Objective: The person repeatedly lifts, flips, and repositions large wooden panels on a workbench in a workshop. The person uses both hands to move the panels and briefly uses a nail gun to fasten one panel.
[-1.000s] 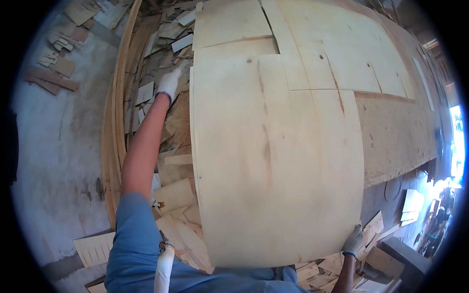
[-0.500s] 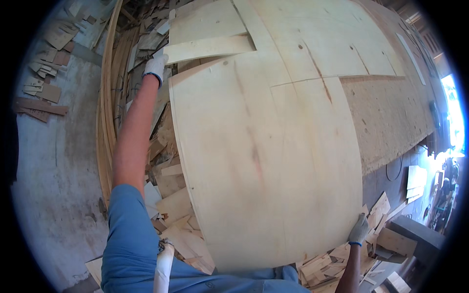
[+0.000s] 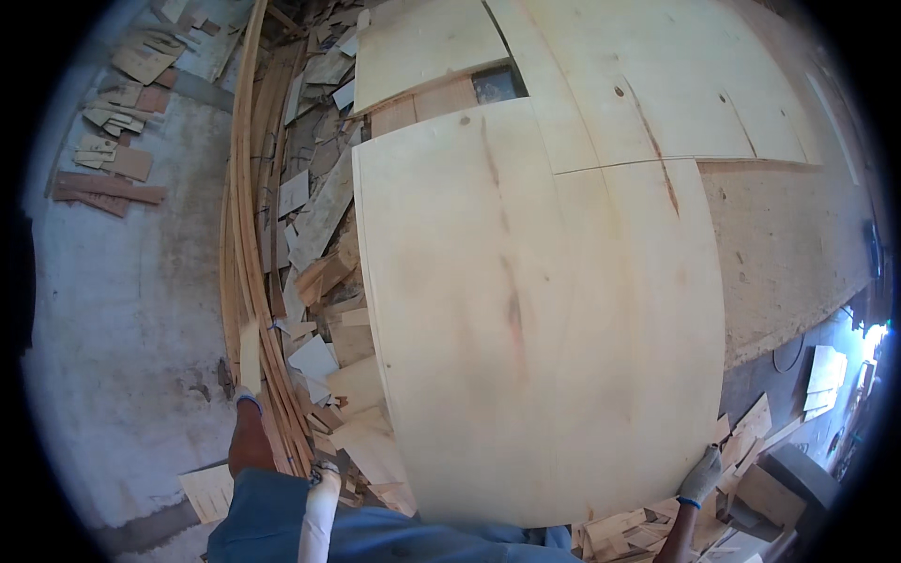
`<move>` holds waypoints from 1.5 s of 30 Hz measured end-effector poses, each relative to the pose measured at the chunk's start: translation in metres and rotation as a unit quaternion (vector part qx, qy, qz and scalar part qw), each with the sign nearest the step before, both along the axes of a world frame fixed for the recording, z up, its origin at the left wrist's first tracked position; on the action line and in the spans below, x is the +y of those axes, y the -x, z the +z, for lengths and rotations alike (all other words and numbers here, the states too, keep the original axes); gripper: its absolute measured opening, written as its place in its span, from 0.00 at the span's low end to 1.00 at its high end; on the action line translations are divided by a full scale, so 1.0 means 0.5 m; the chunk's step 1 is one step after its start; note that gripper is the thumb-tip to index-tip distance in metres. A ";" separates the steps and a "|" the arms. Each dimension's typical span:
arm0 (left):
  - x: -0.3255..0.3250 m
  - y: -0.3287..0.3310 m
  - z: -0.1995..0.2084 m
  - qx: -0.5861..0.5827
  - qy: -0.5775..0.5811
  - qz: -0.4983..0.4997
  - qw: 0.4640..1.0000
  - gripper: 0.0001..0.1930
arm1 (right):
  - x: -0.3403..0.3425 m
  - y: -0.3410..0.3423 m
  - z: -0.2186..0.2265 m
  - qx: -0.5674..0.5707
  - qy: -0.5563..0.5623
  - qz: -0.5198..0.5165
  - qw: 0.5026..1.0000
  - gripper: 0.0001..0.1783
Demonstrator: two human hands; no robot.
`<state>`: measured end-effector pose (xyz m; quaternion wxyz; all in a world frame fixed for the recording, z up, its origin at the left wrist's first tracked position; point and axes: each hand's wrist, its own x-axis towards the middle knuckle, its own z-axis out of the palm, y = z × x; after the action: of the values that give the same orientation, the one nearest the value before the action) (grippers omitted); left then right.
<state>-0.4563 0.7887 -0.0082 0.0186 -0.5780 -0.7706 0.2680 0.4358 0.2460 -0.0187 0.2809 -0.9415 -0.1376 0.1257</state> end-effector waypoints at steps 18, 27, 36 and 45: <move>0.719 -0.950 0.062 -0.731 -0.072 0.156 0.660 0.31 | -0.043 -0.026 -0.022 -0.045 0.119 0.004 0.992 0.25; 0.733 -0.940 0.056 -0.753 -0.105 0.193 0.620 0.22 | 0.004 -0.013 0.009 -0.081 0.131 0.045 0.987 0.20; 0.525 -0.807 0.102 -0.909 0.029 0.162 0.383 0.18 | -0.013 -0.003 0.008 -0.082 0.128 0.053 0.987 0.23; 0.160 -0.671 0.184 -0.886 -0.159 0.082 0.427 0.18 | -0.019 -0.021 0.003 -0.192 0.257 0.223 0.920 0.07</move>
<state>-0.1210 0.8687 0.0839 -0.6053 -0.4183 -0.4352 -0.5188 0.4462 0.2363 -0.0173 -0.0377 -0.9322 -0.3586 0.0325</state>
